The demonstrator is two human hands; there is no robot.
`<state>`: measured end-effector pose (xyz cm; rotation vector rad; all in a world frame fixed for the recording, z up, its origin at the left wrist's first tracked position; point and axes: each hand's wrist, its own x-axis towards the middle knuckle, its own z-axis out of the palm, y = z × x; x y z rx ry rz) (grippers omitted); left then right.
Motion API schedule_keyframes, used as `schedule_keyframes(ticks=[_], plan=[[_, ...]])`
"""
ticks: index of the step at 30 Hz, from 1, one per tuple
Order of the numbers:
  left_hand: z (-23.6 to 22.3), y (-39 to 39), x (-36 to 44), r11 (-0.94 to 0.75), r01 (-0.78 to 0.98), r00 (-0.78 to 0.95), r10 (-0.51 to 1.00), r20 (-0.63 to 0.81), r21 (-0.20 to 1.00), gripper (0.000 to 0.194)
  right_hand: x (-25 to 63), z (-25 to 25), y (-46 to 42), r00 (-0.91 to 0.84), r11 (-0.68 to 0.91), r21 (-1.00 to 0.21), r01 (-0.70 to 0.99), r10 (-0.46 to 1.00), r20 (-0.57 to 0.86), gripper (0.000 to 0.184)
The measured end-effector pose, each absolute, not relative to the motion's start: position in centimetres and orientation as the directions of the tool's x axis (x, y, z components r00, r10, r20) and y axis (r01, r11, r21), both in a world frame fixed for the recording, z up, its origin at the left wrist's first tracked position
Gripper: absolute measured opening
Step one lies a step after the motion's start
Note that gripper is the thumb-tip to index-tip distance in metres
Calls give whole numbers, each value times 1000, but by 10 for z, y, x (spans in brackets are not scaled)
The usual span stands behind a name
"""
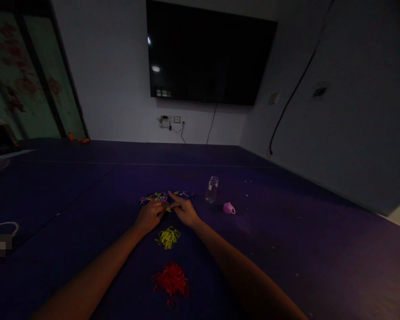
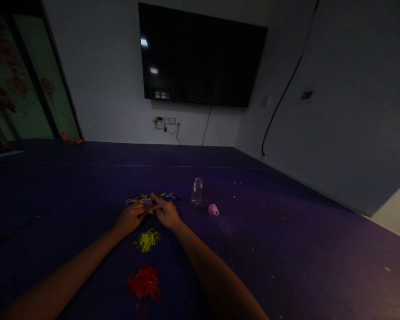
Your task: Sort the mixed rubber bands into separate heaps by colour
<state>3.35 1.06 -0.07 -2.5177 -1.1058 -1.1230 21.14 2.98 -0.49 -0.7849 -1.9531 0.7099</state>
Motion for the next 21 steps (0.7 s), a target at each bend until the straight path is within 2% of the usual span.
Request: schedule_keyframes(ticks=[5, 7, 9, 11, 13, 15, 18, 21], plan=[[4, 4, 37, -736, 659, 442, 545, 713, 154, 23, 210, -6, 30, -363, 593, -774, 221, 787, 499, 64], [6, 1, 39, -728, 652, 413, 576, 705, 213, 23, 212, -5, 30, -345, 587, -776, 231, 795, 498, 62], [9, 1, 41, -713, 619, 378, 637, 671, 328, 22, 217, -2, 31, -311, 578, -762, 291, 811, 496, 57], [12, 1, 41, -670, 557, 383, 731, 565, 490, 20, 225, 1, 33, -239, 558, -729, 396, 829, 505, 49], [15, 3, 39, -579, 482, 444, 808, 387, 658, 21, 235, 4, 36, -148, 531, -682, 503, 830, 538, 41], [20, 4, 35, -465, 410, 525, 824, 214, 785, 22, 242, 5, 38, -77, 485, -640, 597, 828, 556, 35], [26, 3, 30, -326, 349, 640, 768, 31, 878, 18, 247, 6, 40, -57, 414, -575, 706, 842, 536, 28], [32, 1, 28, -261, 357, 694, 717, -68, 897, 22, 246, 6, 42, -156, 443, -490, 751, 840, 519, 26]])
